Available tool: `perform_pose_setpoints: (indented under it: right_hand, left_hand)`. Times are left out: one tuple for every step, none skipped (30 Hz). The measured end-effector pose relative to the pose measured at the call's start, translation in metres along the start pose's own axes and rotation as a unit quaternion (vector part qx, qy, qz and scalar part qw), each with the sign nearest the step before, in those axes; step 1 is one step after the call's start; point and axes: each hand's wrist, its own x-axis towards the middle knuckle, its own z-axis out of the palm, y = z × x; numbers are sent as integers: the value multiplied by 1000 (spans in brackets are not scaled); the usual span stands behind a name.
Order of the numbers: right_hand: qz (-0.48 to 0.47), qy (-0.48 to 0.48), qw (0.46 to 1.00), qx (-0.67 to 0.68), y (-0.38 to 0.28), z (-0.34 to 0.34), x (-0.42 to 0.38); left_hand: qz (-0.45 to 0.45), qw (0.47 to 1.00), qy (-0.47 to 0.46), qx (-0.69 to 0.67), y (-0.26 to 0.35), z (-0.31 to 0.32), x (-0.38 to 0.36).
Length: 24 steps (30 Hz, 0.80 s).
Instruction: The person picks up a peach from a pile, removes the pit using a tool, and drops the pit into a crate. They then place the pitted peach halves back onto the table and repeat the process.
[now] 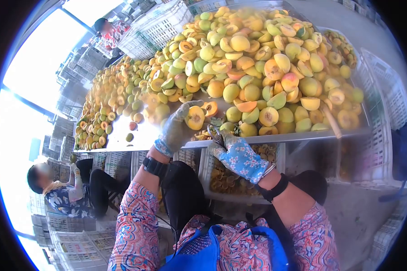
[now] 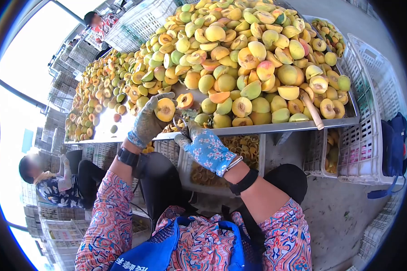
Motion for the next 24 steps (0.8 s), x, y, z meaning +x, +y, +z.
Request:
perform_pose_setpoints:
  right_hand:
    - [-13, 14, 1000, -20, -1, 4, -1]
    - [-26, 28, 998, -41, -2, 7, -2]
    - [-34, 28, 997, -70, 1, 10, -2]
    - [-33, 29, 997, -70, 1, 13, -3]
    - [-35, 50, 995, -83, -1, 16, -5]
    - [-37, 72, 992, -95, -1, 18, -7]
    - [-47, 84, 989, -112, 2, 20, -7]
    - [-47, 85, 989, -112, 4, 21, -10]
    - [-55, 93, 986, -129, 5, 21, -12]
    - [-63, 101, 982, -145, 4, 20, -14]
    - [-63, 102, 982, -145, 6, 20, -14]
    - [-65, 95, 982, -148, 9, 20, -14]
    - [-65, 88, 982, -152, 10, 19, -15]
    - [-65, 90, 982, -151, 10, 19, -17]
    - [-86, 115, 977, -156, 8, 20, -19]
    - [-108, 140, 971, -160, 7, 20, -20]
    - [-107, 140, 971, -161, 7, 20, -21]
    - [-108, 156, 966, -176, 8, 20, -21]
    - [-110, 172, 960, -191, 9, 19, -20]
    - [-111, 174, 960, -191, 9, 19, -19]
    - [-112, 160, 965, -176, 11, 18, -19]
    - [-112, 147, 970, -160, 12, 18, -19]
    - [-110, 147, 970, -159, 14, 20, -19]
    - [-105, 129, 982, -86, 16, 23, -18]
  left_hand:
    - [0, 1000, 8, -18, -7, 5, -4]
    - [0, 999, 16, -36, -13, 10, -7]
    - [1, 998, 11, -56, -19, 17, -11]
    - [0, 998, 10, -57, -26, 24, -13]
    - [7, 996, 29, -80, -32, 30, -15]
    - [14, 994, 47, -102, -36, 36, -17]
    - [22, 995, 34, -86, -35, 45, -20]
    - [21, 995, 33, -86, -37, 48, -21]
    - [48, 997, 30, -52, -39, 51, -21]
    - [75, 997, 28, -16, -40, 53, -22]
    - [69, 997, 38, -12, -40, 57, -24]
    - [68, 997, 37, -11, -41, 58, -23]
    - [73, 997, 36, -19, -42, 59, -22]
    - [77, 996, 36, -27, -44, 61, -21]
    - [76, 996, 34, -26, -44, 63, -19]
    - [90, 995, 31, -32, -43, 68, -18]
    - [104, 993, 29, -38, -43, 72, -18]
    - [104, 993, 29, -38, -43, 75, -18]
    - [107, 993, 40, -40, -44, 77, -18]
    - [110, 992, 51, -42, -45, 79, -18]
    - [109, 992, 50, -42, -46, 80, -17]
    - [127, 990, 55, -10, -48, 81, -16]
    - [145, 987, 60, 20, -49, 81, -17]
    - [144, 987, 61, 20, -49, 81, -17]
